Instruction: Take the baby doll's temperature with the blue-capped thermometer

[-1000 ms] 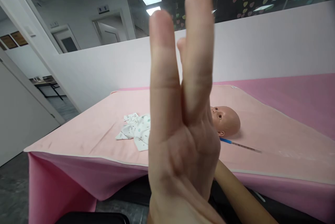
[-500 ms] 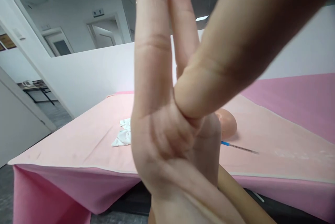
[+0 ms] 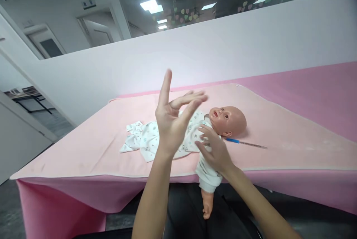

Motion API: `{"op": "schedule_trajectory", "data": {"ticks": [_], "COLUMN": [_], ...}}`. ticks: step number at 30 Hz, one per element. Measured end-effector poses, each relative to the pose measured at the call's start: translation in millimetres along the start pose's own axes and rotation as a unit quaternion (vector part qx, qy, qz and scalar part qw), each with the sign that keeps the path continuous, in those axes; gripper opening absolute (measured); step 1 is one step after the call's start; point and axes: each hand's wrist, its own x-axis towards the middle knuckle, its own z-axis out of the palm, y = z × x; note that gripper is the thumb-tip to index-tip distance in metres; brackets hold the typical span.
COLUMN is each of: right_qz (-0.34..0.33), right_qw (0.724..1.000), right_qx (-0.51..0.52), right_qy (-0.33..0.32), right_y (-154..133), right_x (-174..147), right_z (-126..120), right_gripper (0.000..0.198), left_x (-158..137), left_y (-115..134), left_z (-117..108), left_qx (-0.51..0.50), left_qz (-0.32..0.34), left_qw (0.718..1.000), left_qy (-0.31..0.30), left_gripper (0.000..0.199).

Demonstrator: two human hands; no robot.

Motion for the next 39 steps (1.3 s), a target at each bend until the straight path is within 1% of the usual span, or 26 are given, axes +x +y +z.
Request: {"op": "schedule_trajectory", "data": {"ticks": [2, 3, 4, 5, 6, 8, 10, 12, 14, 17, 19, 21, 23, 25, 29, 31, 33, 34, 36, 38, 39], "right_qz": [0.027, 0.047, 0.073, 0.102, 0.123, 0.126, 0.127, 0.121, 0.115, 0.132, 0.164, 0.221, 0.291, 0.341, 0.364, 0.382, 0.407, 0.419, 0.435, 0.435, 0.425], "right_qw": [0.995, 0.987, 0.976, 0.962, 0.948, 0.921, 0.898, 0.894, 0.906, 0.928, 0.938, 0.939, 0.935, 0.928, 0.924, 0.919, 0.91, 0.906, 0.892, 0.87, 0.863], "right_qx": [-0.066, -0.114, -0.164, -0.221, -0.276, -0.366, -0.421, -0.425, -0.394, -0.331, -0.292, -0.253, -0.199, -0.145, -0.11, -0.087, -0.037, 0.003, 0.113, 0.234, 0.271], "right_qy": [0.067, 0.102, 0.121, 0.121, 0.102, 0.036, -0.028, -0.076, -0.101, -0.105, -0.093, -0.071, -0.048, -0.018, 0.04, 0.056, 0.071, 0.069, 0.04, -0.006, -0.013], "right_y": [11.7, 21.5, 33.5, 47.1, 61.4, 88.7, 109.4, 120.6, 122.9, 114.0, 102.7, 88.3, 72.3, 57.2, 39.0, 37.7, 39.0, 39.4, 36.9, 28.5, 22.3], "right_x": [-13.0, -19.3, -25.0, -30.1, -34.6, -42.5, -50.1, -57.7, -64.9, -72.3, -73.4, -70.3, -62.8, -52.9, -38.7, -37.0, -34.6, -31.3, -18.2, 2.9, 15.0], "right_z": [-19.1, -30.3, -42.0, -53.6, -64.7, -83.7, -97.3, -106.0, -111.4, -116.4, -119.1, -122.1, -125.4, -128.7, -130.3, -126.6, -120.2, -116.5, -108.9, -101.8, -98.3], "right_gripper": [0.024, 0.021, 0.021, 0.023, 0.027, 0.034, 0.035, 0.035, 0.033, 0.03, 0.03, 0.032, 0.037, 0.042, 0.046, 0.046, 0.044, 0.042, 0.038, 0.034, 0.033], "left_x": [-4.1, -7.9, -12.9, -18.8, -25.5, -39.5, -52.2, -62.9, -71.4, -80.2, -83.0, -84.0, -84.0, -83.7, -83.9, -84.1, -84.1, -84.0, -83.6, -83.2, -83.1], "left_y": [-47.5, -70.2, -90.0, -106.1, -117.8, -129.2, -130.0, -127.9, -127.3, -129.2, -129.7, -128.5, -126.3, -124.3, -122.0, -121.1, -120.1, -119.7, -119.3, -119.7, -120.0], "left_z": [-7.0, -10.9, -15.0, -19.2, -23.6, -33.9, -46.7, -60.9, -73.4, -82.0, -80.4, -75.9, -71.8, -69.5, -68.9, -68.7, -68.3, -68.1, -68.0, -68.3, -68.5], "left_qx": [0.037, 0.06, 0.08, 0.097, 0.113, 0.151, 0.196, 0.241, 0.279, 0.34, 0.385, 0.419, 0.438, 0.449, 0.462, 0.466, 0.467, 0.467, 0.463, 0.461, 0.46], "left_qz": [-0.067, -0.096, -0.129, -0.158, -0.182, -0.21, -0.203, -0.18, -0.155, -0.106, -0.065, -0.026, 0.004, 0.023, 0.037, 0.035, 0.034, 0.034, 0.032, 0.027, 0.022], "left_qw": [0.996, 0.991, 0.984, 0.977, 0.971, 0.965, 0.959, 0.953, 0.947, 0.934, 0.919, 0.904, 0.894, 0.887, 0.879, 0.877, 0.875, 0.875, 0.877, 0.879, 0.879], "left_qy": [0.045, 0.068, 0.089, 0.108, 0.107, 0.049, -0.002, -0.028, -0.041, -0.037, -0.053, -0.08, -0.095, -0.1, -0.113, -0.116, -0.12, -0.123, -0.126, -0.123, -0.121], "left_gripper": [0.062, 0.058, 0.052, 0.045, 0.039, 0.033, 0.03, 0.028, 0.025, 0.024, 0.023, 0.02, 0.016, 0.014, 0.012, 0.011, 0.01, 0.01, 0.01, 0.01, 0.01]}}
